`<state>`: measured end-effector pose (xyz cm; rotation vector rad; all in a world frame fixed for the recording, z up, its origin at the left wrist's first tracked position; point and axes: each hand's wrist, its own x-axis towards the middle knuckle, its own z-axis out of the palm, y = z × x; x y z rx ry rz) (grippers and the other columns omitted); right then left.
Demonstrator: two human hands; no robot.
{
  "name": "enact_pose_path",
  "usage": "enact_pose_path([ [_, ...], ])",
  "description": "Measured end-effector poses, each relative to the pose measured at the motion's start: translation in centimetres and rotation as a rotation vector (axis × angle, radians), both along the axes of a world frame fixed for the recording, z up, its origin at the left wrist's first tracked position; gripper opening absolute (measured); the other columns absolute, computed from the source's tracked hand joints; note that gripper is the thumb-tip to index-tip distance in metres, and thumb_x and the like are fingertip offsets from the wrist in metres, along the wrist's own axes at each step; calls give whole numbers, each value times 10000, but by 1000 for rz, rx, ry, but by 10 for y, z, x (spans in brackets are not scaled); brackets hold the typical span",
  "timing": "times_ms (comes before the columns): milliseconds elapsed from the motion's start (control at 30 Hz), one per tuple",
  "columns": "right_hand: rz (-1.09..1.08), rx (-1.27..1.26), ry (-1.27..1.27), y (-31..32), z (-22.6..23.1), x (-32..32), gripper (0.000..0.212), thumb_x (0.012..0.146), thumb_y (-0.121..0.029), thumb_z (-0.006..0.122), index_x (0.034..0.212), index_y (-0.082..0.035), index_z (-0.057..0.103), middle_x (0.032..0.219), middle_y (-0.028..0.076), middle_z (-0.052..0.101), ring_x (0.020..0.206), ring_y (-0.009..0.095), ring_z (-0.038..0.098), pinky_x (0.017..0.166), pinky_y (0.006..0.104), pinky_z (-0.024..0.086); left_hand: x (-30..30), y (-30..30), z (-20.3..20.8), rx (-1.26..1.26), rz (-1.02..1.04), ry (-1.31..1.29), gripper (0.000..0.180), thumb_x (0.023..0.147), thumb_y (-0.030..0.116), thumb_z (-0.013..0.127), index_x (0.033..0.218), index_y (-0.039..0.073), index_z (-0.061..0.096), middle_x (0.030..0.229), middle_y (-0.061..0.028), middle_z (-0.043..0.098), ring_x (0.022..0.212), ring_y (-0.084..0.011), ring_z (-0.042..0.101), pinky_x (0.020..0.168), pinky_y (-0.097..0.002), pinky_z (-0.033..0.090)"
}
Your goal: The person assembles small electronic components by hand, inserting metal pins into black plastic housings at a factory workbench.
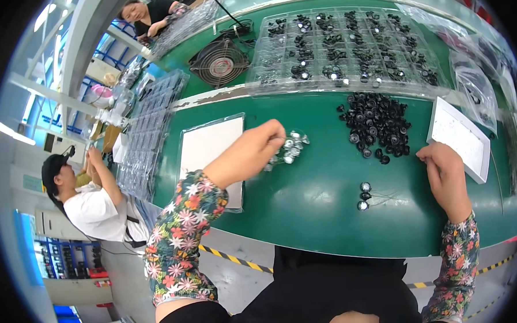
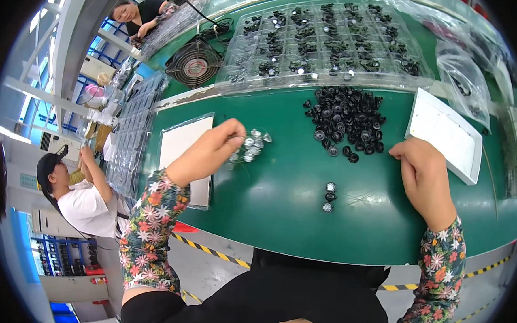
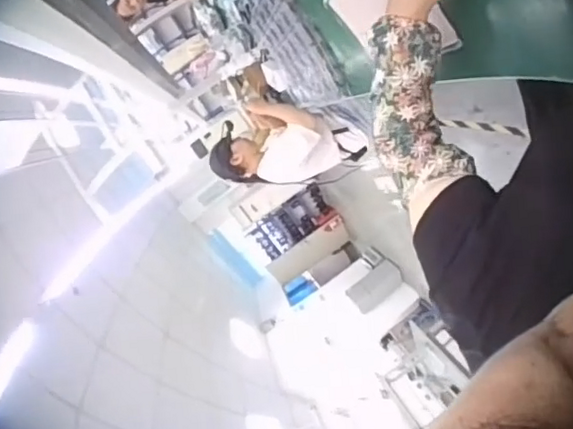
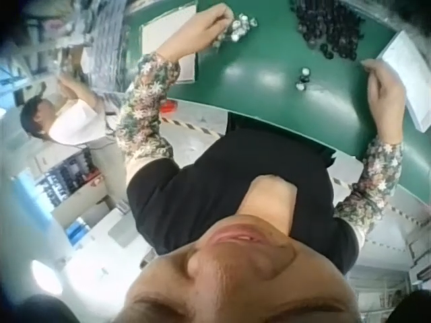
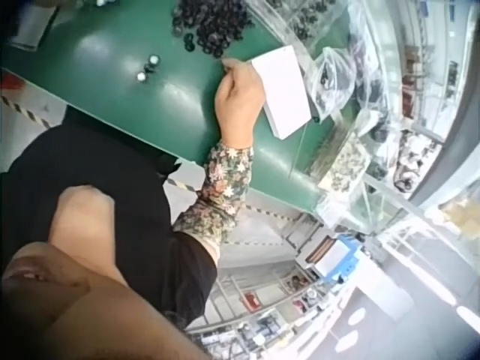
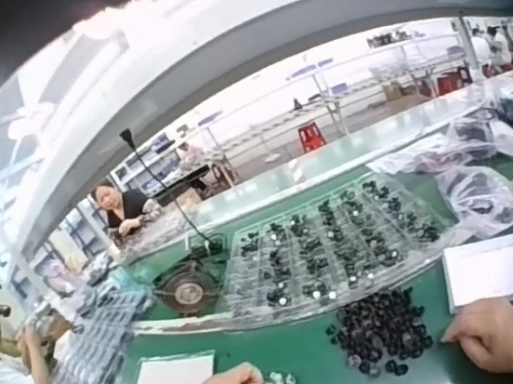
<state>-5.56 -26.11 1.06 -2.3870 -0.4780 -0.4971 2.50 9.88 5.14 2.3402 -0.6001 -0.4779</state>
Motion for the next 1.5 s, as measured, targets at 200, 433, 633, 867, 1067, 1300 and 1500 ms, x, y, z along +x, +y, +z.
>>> enact_pose_path([
  [200, -26, 20, 30, 2, 1, -5, 137, 748, 107, 500, 818, 12, 571, 734, 144, 561, 689, 312, 552, 637, 365, 440, -24, -3, -18, 247, -4, -355, 173, 858, 105, 557, 1010, 28, 530, 900, -161, 563, 820, -342, 566, 745, -410, 470],
  [433, -11, 14, 47, 1, -1, -8, 122, 761, 113, 494, 817, 22, 552, 743, 144, 558, 691, 299, 553, 639, 357, 437, -45, 57, 19, 209, 316, -671, 318, 758, 43, 664, 1070, 71, 611, 1111, -134, 594, 1024, -326, 560, 869, -406, 471],
  [633, -8, 36, 73, 6, -2, -8, 121, 760, 112, 493, 818, 23, 551, 749, 144, 561, 695, 300, 556, 642, 358, 440, -50, 166, -3, 635, 474, -571, 247, 708, -33, 598, 930, 53, 661, 988, -130, 615, 970, -340, 572, 829, -392, 479],
  [867, -2, 18, 44, 3, -5, -3, 119, 753, 107, 508, 810, 18, 562, 727, 137, 568, 676, 299, 565, 620, 357, 448, -49, 192, -22, 707, 312, -726, 75, 720, 17, 583, 760, 52, 635, 828, -106, 583, 826, -321, 583, 705, -414, 497],
  [1067, -5, 35, 26, 1, -5, 1, 123, 754, 105, 518, 820, 19, 578, 721, 141, 572, 658, 294, 570, 596, 353, 451, -39, 157, -4, 557, 342, -727, 31, 719, 13, 611, 745, 31, 615, 790, -114, 595, 758, -315, 596, 682, -392, 496],
  [1300, -10, 12, 97, 6, -5, -2, 111, 777, 87, 496, 820, 17, 571, 745, 150, 560, 700, 316, 561, 659, 368, 450, -34, 32, 8, 94, 183, -467, 62, 751, 50, 617, 802, 24, 642, 729, -144, 632, 695, -321, 625, 654, -381, 514],
  [1500, -32, 1, 47, -6, 11, -18, 123, 750, 91, 510, 816, 17, 583, 759, 161, 587, 725, 323, 587, 664, 383, 463, -27, 33, -7, -5, 317, -604, 174, 775, 24, 615, 944, 9, 653, 926, -148, 626, 827, -292, 615, 752, -360, 498],
])
